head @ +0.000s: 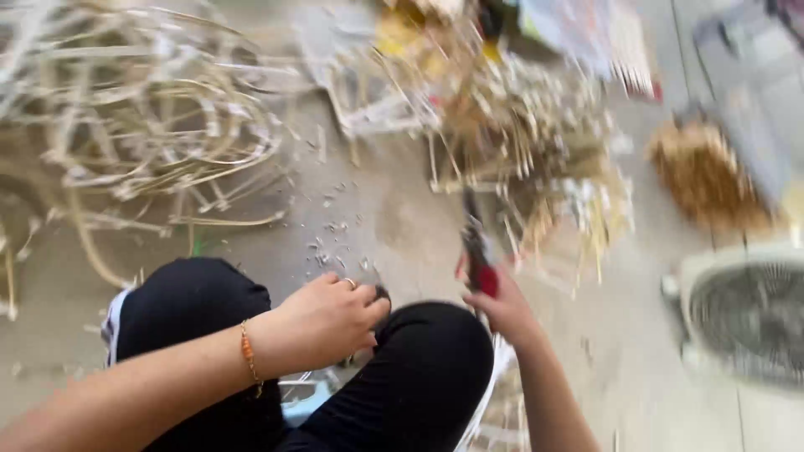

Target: The recorder is assembling and trimming bamboo or wood frame components using handheld shears.

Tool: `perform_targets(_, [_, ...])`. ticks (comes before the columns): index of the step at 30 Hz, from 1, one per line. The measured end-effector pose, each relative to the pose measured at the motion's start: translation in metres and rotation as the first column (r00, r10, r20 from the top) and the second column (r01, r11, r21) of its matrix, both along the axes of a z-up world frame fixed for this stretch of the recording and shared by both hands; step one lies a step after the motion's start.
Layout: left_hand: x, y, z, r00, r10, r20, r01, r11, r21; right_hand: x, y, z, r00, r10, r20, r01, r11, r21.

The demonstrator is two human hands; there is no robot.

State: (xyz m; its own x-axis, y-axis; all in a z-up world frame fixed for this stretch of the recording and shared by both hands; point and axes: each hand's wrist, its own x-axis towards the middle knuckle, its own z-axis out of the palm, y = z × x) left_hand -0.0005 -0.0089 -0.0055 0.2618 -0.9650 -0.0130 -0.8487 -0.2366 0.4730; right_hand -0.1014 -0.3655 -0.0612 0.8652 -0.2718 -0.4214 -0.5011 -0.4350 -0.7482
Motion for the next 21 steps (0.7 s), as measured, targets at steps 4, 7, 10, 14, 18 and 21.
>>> perform_targets(4, [0.015, 0.017, -0.044, 1.000, -0.003, -0.008, 0.004, 0.995, 0.099, 0.037, 0.027, 0.001, 0.995, 0.096, -0.029, -0.097, 0.994, -0.048])
perform_targets(7, [0.024, 0.038, -0.062, 0.997, 0.031, -0.075, -0.014, 0.976, 0.216, 0.073, 0.023, -0.009, 0.969, 0.242, -0.054, -0.248, 0.951, -0.183])
perform_targets(10, [0.028, 0.050, -0.061, 0.970, 0.062, -0.237, -0.001, 0.969, 0.248, 0.129, 0.027, -0.010, 0.919, 0.285, -0.272, -0.359, 0.889, -0.282])
perform_targets(14, [0.039, 0.061, -0.086, 0.947, 0.082, -0.310, -0.012, 0.975, 0.223, 0.200, 0.019, -0.064, 0.863, 0.158, -0.480, -0.254, 0.957, -0.140])
perform_targets(18, [0.045, 0.083, -0.100, 0.940, 0.166, -0.299, -0.017, 0.896, 0.443, 0.266, 0.025, -0.130, 0.819, 0.432, -0.378, -0.572, 0.559, -0.600])
perform_targets(21, [0.049, 0.104, -0.132, 0.947, 0.203, -0.250, -0.063, 0.878, 0.474, 0.327, 0.044, -0.143, 0.839, 0.390, -0.379, -0.528, 0.416, -0.740])
